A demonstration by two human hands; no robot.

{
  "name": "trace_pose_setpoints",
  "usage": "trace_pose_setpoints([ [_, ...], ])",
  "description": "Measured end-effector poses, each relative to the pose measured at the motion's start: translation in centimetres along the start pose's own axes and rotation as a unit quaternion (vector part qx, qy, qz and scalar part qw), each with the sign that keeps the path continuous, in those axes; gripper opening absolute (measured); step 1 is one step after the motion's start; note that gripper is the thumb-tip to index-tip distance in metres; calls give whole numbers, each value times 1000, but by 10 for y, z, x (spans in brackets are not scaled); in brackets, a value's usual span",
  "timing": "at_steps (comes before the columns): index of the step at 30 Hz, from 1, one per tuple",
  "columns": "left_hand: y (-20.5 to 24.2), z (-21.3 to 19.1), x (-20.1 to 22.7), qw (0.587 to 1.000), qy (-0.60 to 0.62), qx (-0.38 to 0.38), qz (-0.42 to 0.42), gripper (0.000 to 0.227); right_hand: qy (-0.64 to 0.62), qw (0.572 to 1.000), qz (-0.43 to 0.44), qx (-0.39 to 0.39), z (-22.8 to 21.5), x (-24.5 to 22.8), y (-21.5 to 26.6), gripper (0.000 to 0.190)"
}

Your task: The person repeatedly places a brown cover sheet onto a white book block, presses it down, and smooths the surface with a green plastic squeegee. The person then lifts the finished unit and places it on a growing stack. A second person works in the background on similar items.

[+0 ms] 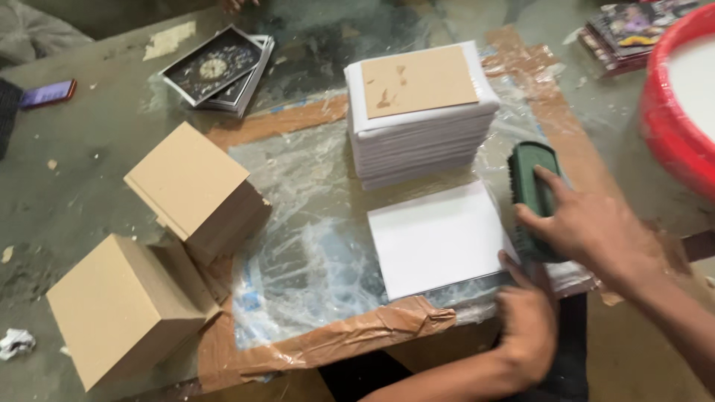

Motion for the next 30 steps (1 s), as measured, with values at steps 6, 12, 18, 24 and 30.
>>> trace_pose_setpoints([
  [6, 24, 80, 37, 943, 285, -133, 107, 29, -110, 966, -234, -27, 78, -191, 33, 118],
  [12, 55, 34, -36, 940, 331, -27, 79, 44, -128, 924, -361, 1, 66, -243, 37, 96],
  [18, 108, -7, -84, 927, 368, -38, 60, 54, -123, 954, -273, -17, 30, -182, 17, 86],
  [24, 164, 13, -127, 827, 480, -271, -115, 44, -184, 924, -336, -4, 67, -291, 23, 87],
  [30, 189, -18, -210, 802, 395, -426, -143, 44, -124, 863, -488, 28, 88, -319, 86, 89],
])
Point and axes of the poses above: each hand's wrist, its own y-axis away from the middle knuckle, its own z-axis out of the palm, x = y × z, the point moved 2 cm from there along -y, towards the middle knuckle, and after that the axes turned 2 degrees about -z, right-handed, at the moved point
